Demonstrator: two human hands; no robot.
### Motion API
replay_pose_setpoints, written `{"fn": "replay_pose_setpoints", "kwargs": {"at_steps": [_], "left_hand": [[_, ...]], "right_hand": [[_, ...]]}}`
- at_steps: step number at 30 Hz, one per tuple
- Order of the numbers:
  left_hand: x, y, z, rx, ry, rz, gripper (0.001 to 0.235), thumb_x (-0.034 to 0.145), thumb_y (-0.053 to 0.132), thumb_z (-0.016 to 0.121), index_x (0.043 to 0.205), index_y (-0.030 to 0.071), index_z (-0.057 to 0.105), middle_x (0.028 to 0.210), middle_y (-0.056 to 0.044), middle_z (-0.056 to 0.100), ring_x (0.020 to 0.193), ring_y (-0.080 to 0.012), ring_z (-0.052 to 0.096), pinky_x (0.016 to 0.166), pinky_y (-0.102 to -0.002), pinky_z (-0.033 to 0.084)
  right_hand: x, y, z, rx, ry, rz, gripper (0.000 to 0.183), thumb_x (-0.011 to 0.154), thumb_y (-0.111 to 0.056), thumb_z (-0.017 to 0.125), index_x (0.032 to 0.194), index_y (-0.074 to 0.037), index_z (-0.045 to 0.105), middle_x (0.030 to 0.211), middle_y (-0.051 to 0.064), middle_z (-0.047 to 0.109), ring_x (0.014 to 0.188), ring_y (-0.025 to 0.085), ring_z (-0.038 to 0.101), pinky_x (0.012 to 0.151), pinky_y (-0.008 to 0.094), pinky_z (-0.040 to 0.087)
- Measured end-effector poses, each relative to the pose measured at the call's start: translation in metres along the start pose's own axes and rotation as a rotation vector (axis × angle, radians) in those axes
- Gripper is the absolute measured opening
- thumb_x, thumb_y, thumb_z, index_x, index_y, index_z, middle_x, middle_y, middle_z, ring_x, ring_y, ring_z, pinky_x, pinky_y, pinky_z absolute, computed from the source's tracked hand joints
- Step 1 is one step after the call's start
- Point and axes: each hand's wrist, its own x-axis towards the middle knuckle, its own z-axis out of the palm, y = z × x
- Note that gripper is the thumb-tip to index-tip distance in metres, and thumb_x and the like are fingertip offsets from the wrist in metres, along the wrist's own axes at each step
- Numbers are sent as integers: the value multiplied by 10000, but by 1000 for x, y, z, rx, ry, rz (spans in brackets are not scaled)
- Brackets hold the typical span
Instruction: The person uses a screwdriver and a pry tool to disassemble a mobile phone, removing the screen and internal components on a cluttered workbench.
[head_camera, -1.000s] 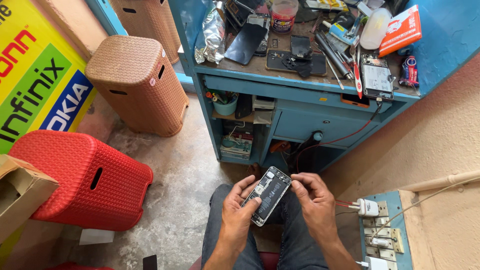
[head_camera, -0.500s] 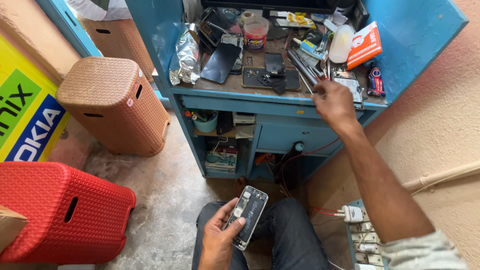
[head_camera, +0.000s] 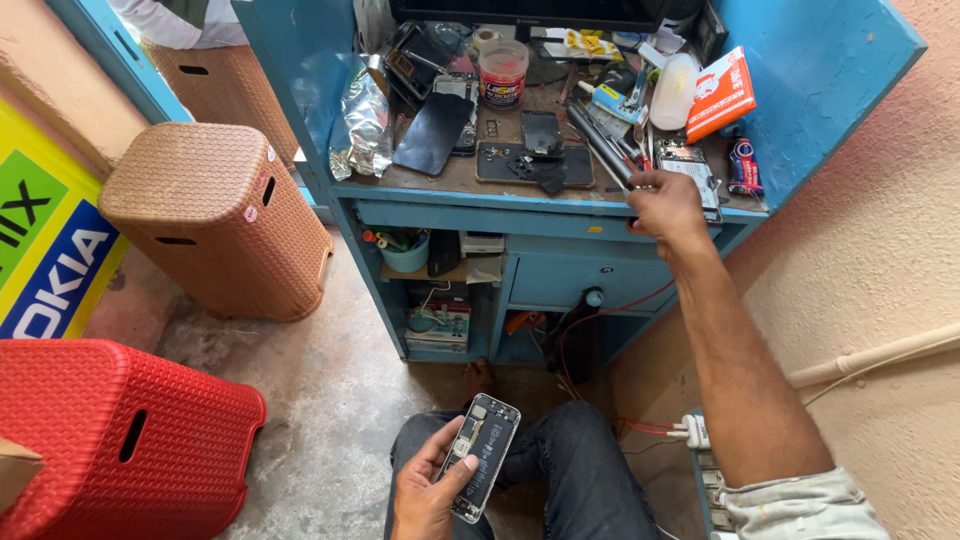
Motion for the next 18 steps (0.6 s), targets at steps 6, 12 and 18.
{"fn": "replay_pose_setpoints", "kwargs": {"at_steps": [6,12,18], "left_hand": [[-4,3,10,2,-70,-17,578,816,-71,695,1381,-64,575,1159,-206,761,942,-193,763,807,-325,636],[-10,15,33,-57,-77,-19,474,890,-10,666,1356,-63,594,1104,-169,748,902,-158,738,783,-284,616],[-26,35,62,-80,-74,-26,425,963,56,588,1379,9,517,1068,-88,726,903,-127,695,771,-271,581]], "right_hand": [[4,-2,-19,631,-107,149,279,929,46,632,1203,48,686,840,22,645,656,76,575,553,209,539],[-35,-28,-29,1050,-333,211,226,991,-20,575,1196,42,648,933,68,679,766,123,630,669,204,569],[-180,-14,-4,716,-579,27,113,982,-77,675,1061,-8,633,862,93,680,730,152,643,636,254,533]]}}
